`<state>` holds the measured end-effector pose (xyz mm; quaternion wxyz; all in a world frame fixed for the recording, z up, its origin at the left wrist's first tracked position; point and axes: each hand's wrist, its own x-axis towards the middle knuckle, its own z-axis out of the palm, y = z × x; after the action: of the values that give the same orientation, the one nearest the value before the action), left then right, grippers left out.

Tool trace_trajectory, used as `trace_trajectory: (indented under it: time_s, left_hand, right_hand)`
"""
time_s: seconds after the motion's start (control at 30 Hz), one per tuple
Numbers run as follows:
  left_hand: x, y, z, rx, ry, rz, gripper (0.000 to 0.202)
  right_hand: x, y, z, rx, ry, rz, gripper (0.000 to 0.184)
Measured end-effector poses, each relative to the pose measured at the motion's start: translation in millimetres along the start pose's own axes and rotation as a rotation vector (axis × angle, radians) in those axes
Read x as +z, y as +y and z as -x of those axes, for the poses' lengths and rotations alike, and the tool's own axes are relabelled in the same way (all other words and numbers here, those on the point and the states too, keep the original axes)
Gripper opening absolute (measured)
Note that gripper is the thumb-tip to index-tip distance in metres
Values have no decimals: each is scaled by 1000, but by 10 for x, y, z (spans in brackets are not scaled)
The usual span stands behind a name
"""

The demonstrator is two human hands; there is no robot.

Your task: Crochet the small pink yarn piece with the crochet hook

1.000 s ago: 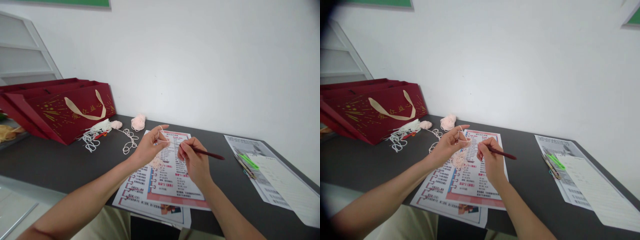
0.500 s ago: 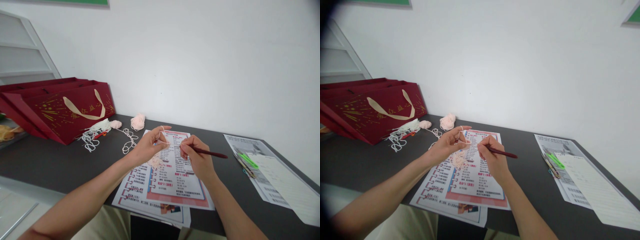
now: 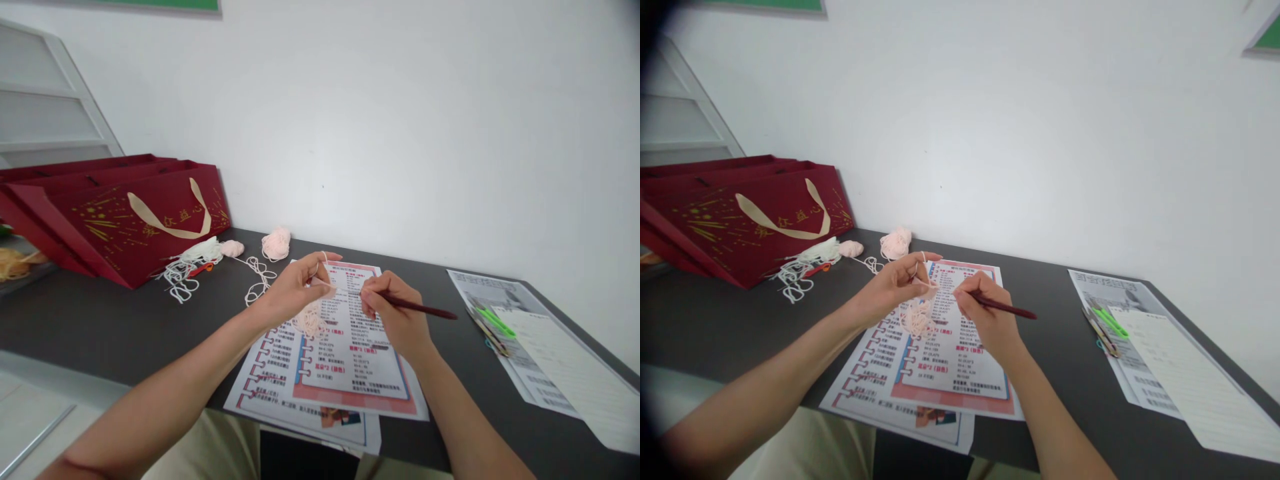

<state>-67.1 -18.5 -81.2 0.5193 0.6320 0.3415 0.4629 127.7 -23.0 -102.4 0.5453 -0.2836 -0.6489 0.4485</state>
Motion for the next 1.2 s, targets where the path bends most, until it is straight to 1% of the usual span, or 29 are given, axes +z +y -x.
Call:
trace_trajectory:
  time_s: [0.1, 0.23, 0.4, 0.5, 0.6, 0.67, 0.77, 0.87, 0.93, 0.97, 1.03, 1.1, 1.13, 1.17, 1.2]
  left_hand:
    - [-6, 8, 4, -24, -33, 49, 49]
    - [1, 0, 8, -60, -75, 175, 50]
    - [27, -43, 2, -70, -88, 254, 51]
    - [36, -65, -7, -78, -89, 301, 51]
    - [43, -70, -12, -102, -75, 345, 50]
    - [46, -65, -12, -121, -64, 366, 50]
    - [48, -56, -6, -128, -65, 366, 55]
    - [51, -59, 6, -124, -69, 348, 63]
    - [62, -67, 14, -125, -59, 350, 68]
    - [73, -72, 17, -126, -53, 355, 70]
    - [104, -78, 25, -136, -39, 372, 72]
    - [143, -77, 32, -154, -13, 385, 75]
    - [162, -75, 35, -167, 8, 390, 76]
    - [177, -73, 36, -182, 32, 399, 76]
    - [187, -72, 36, -200, 48, 416, 74]
  right_hand:
    - [42, -3, -33, 115, 18, -275, 16]
    - [114, -42, -37, 250, 19, -495, 17]
    - [183, -43, -21, 364, 21, -675, 21]
    - [195, -18, -32, 424, 61, -764, 22]
    - [193, -4, -42, 470, 98, -820, 21]
    - [196, -9, -37, 465, 101, -815, 21]
    - [213, -21, -10, 366, 80, -672, 21]
    - [236, 4, 33, 202, 64, -406, 18]
    - [247, 48, 68, 87, 71, -188, 15]
    - [251, 74, 88, 18, 79, -52, 12]
    - [256, 126, 128, -179, 72, 258, 8]
    - [261, 169, 165, -409, 35, 563, 11]
    - [264, 186, 180, -499, 17, 686, 13]
    - [265, 198, 193, -559, 7, 783, 15]
    - [267, 206, 203, -585, 8, 853, 16]
